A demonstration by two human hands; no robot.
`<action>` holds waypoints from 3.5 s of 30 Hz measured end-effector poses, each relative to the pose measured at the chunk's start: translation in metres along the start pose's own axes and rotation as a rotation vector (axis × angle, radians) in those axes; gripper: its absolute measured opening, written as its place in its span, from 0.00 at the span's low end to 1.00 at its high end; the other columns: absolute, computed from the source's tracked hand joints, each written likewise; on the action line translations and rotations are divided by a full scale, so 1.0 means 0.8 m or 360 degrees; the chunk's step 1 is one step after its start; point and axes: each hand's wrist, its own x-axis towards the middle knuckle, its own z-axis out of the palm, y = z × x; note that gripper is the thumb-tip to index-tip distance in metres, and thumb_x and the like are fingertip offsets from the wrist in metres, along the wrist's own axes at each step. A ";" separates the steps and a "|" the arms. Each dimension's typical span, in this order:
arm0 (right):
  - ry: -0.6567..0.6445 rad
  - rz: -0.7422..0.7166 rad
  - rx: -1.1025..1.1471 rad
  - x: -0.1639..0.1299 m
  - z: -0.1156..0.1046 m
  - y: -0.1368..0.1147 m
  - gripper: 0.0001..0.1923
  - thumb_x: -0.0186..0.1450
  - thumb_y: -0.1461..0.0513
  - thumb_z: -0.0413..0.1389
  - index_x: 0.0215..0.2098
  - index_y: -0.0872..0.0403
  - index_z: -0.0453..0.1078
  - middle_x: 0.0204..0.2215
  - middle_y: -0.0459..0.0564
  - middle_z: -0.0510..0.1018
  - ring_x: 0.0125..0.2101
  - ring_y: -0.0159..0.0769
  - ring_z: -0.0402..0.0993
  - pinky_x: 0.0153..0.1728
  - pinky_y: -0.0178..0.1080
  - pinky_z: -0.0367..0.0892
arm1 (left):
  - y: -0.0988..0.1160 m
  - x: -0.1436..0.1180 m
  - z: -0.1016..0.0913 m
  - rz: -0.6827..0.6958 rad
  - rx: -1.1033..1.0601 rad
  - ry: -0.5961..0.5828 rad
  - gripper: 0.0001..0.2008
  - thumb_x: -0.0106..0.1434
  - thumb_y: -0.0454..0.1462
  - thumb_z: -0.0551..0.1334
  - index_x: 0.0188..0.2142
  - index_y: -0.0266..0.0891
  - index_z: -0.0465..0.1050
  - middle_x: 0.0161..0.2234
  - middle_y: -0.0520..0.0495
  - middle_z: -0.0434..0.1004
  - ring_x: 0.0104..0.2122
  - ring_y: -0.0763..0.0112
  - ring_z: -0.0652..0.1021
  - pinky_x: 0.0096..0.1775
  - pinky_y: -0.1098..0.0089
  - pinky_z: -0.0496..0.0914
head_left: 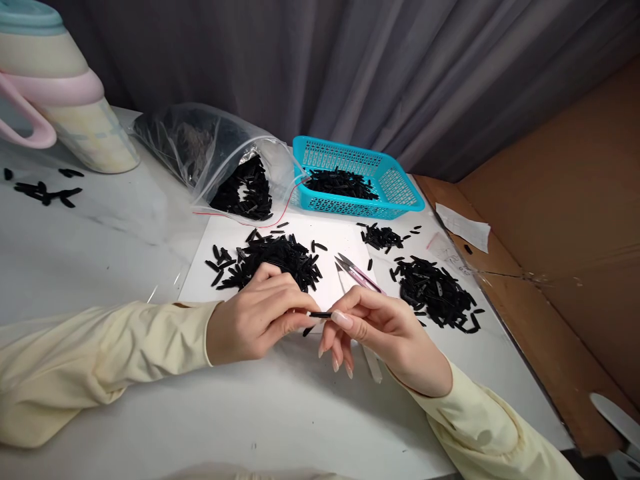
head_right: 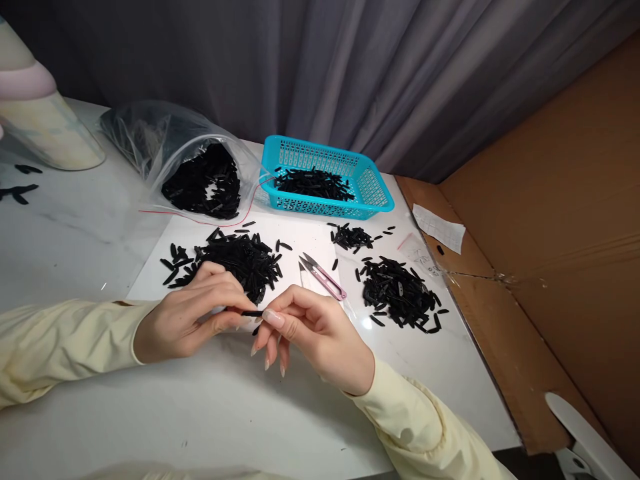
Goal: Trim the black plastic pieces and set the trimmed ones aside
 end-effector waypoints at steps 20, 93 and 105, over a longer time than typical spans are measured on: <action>0.0179 -0.0469 -0.0706 -0.004 0.005 0.017 0.06 0.66 0.65 0.49 0.33 0.58 0.66 0.27 0.51 0.76 0.22 0.28 0.71 0.22 0.32 0.69 | 0.009 0.006 -0.005 -0.0558 -0.0361 -0.0282 0.16 0.69 0.38 0.41 0.27 0.38 0.58 0.22 0.55 0.63 0.26 0.76 0.64 0.38 0.68 0.53; 0.0365 0.0181 -0.3327 0.017 -0.085 -0.006 0.16 0.66 0.67 0.43 0.51 0.55 0.62 0.33 0.51 0.75 0.28 0.37 0.73 0.16 0.34 0.48 | 0.008 0.010 -0.005 -0.1051 -0.0569 -0.0114 0.18 0.65 0.44 0.48 0.23 0.38 0.61 0.17 0.56 0.56 0.19 0.78 0.60 0.23 0.75 0.56; 0.0307 -0.0050 -0.3345 0.013 -0.068 0.000 0.10 0.66 0.65 0.44 0.42 0.56 0.64 0.33 0.52 0.73 0.33 0.37 0.71 0.15 0.34 0.48 | 0.008 0.009 -0.005 -0.1015 -0.0546 -0.0095 0.17 0.65 0.42 0.48 0.21 0.39 0.59 0.18 0.55 0.59 0.20 0.78 0.62 0.24 0.75 0.58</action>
